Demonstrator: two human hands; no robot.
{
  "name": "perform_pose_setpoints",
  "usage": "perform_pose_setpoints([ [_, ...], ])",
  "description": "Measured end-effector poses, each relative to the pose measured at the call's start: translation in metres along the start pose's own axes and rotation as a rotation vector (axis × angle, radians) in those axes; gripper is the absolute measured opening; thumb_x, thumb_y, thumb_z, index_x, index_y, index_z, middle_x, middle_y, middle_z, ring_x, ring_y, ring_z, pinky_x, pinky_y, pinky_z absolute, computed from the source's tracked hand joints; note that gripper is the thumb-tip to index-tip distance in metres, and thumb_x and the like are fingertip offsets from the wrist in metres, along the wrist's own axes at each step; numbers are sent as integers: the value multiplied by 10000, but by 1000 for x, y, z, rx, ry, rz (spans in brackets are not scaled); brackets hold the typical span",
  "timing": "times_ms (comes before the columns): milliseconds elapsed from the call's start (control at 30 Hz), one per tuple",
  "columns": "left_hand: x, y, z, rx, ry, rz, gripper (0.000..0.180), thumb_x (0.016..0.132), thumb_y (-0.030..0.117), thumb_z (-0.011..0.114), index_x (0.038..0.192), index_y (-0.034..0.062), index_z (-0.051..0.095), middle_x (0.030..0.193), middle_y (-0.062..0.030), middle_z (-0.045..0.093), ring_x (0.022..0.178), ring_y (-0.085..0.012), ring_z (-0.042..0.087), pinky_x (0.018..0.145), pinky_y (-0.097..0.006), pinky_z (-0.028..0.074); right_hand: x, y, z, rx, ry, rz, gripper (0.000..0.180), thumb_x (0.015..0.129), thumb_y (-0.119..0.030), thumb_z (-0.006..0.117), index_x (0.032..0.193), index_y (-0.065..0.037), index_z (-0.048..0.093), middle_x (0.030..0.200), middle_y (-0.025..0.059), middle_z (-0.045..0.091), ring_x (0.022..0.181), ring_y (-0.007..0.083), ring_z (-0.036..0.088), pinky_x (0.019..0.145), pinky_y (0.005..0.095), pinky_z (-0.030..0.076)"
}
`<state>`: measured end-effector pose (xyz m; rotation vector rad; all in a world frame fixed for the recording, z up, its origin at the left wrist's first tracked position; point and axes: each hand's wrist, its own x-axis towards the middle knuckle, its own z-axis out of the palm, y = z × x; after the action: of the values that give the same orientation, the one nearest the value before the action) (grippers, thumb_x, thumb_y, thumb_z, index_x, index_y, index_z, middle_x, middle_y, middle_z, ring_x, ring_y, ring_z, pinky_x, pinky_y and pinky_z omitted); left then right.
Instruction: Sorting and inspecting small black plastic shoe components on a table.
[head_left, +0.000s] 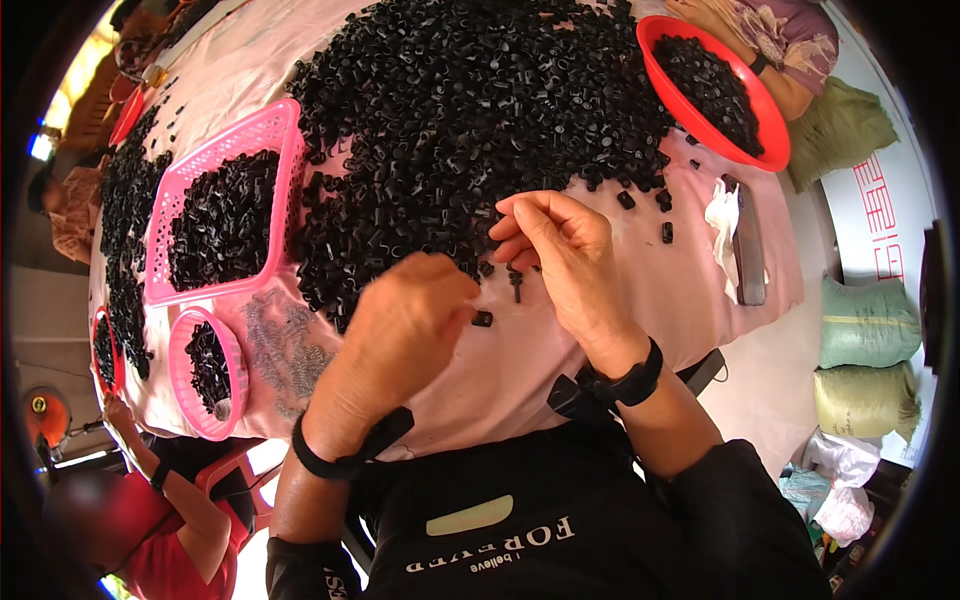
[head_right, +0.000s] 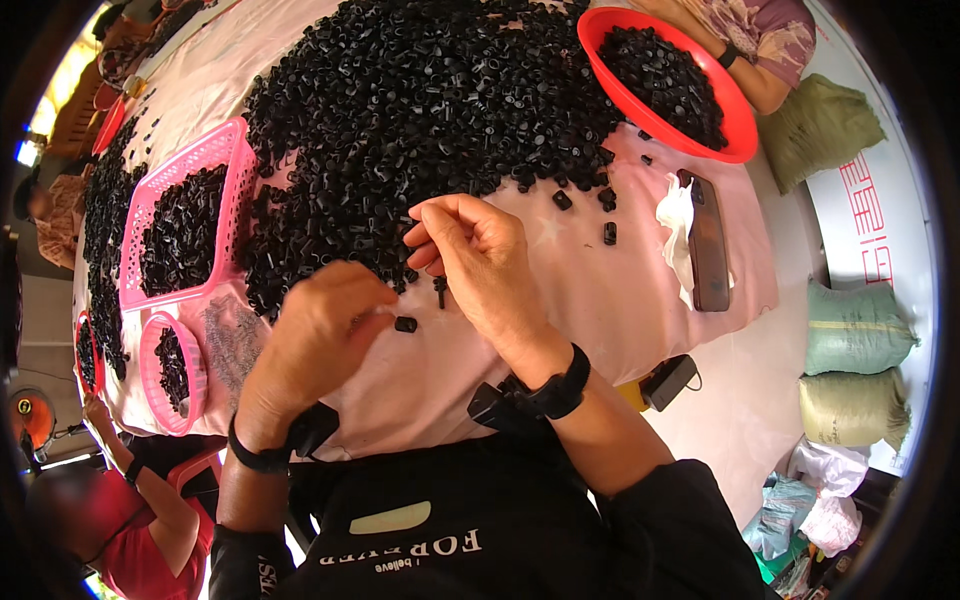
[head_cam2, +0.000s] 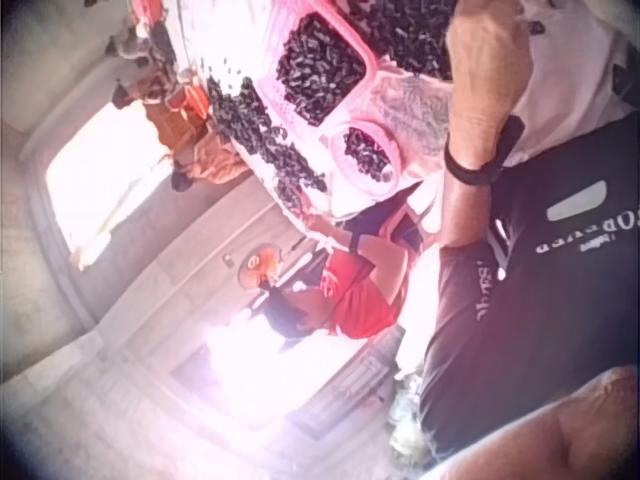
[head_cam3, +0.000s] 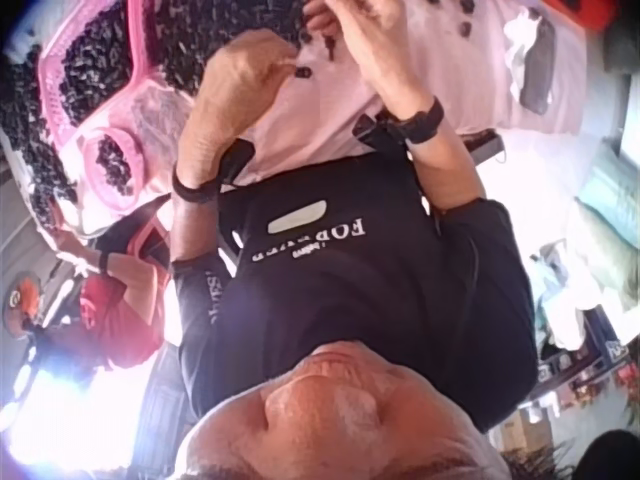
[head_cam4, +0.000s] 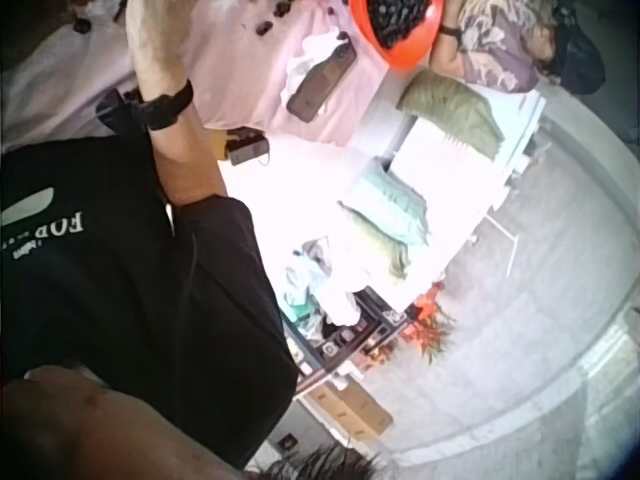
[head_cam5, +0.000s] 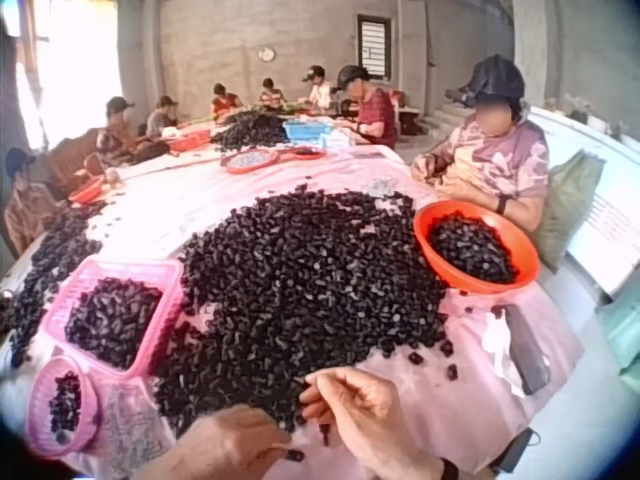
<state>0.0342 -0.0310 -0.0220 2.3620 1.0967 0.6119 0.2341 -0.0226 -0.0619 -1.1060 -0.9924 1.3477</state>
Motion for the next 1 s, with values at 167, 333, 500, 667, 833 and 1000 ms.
perform_pose_setpoints([
  [167, -4, 10, 18, 49, -114, -17, 207, 773, -37, 735, 963, 6, 665, 944, -146, 638, 878, -373, 673, 738, -454, 553, -1, -4, -1, -58, -2, -11, 238, 1085, -241, 634, 1130, -37, 746, 931, 46, 748, 761, 93, 688, 677, 228, 526],
  [333, -2, 10, 18, 10, -21, -74, 214, 774, -68, 721, 968, -7, 656, 901, -155, 642, 815, -362, 683, 696, -424, 558, -1, -6, 0, -46, -7, -18, 239, 1080, -243, 644, 1131, -33, 746, 937, 49, 750, 761, 95, 691, 683, 226, 531],
  [500, 12, 10, 7, -191, 297, -213, 221, 831, -78, 752, 1009, -21, 635, 872, -171, 688, 733, -301, 725, 645, -352, 567, -1, -6, 6, -98, -133, -32, 158, 1010, -136, 722, 1079, 5, 743, 917, 37, 746, 783, 74, 682, 706, 236, 553],
  [667, 16, 16, 8, -307, 306, -242, 181, 852, -81, 749, 997, -24, 657, 894, -144, 707, 761, -230, 735, 672, -331, 575, 0, -4, 6, -56, -201, 9, 131, 1003, -93, 717, 1077, 14, 728, 936, 43, 749, 810, 80, 690, 716, 236, 563],
  [833, 14, 5, 7, -111, 232, -145, 152, 834, -80, 757, 967, -25, 711, 896, -122, 705, 767, -240, 723, 689, -346, 572, 2, -3, 9, 97, -14, -42, 107, 1074, -111, 613, 1067, -7, 635, 986, 87, 737, 861, 159, 760, 729, 271, 613],
  [1000, 18, 1, 25, 119, 193, -4, 197, 777, -84, 746, 957, -4, 747, 904, -122, 668, 833, -334, 678, 731, -402, 563, 3, -2, 2, 54, 25, -92, 127, 1088, -145, 607, 1107, -26, 644, 1022, 101, 747, 849, 165, 761, 728, 260, 610],
])
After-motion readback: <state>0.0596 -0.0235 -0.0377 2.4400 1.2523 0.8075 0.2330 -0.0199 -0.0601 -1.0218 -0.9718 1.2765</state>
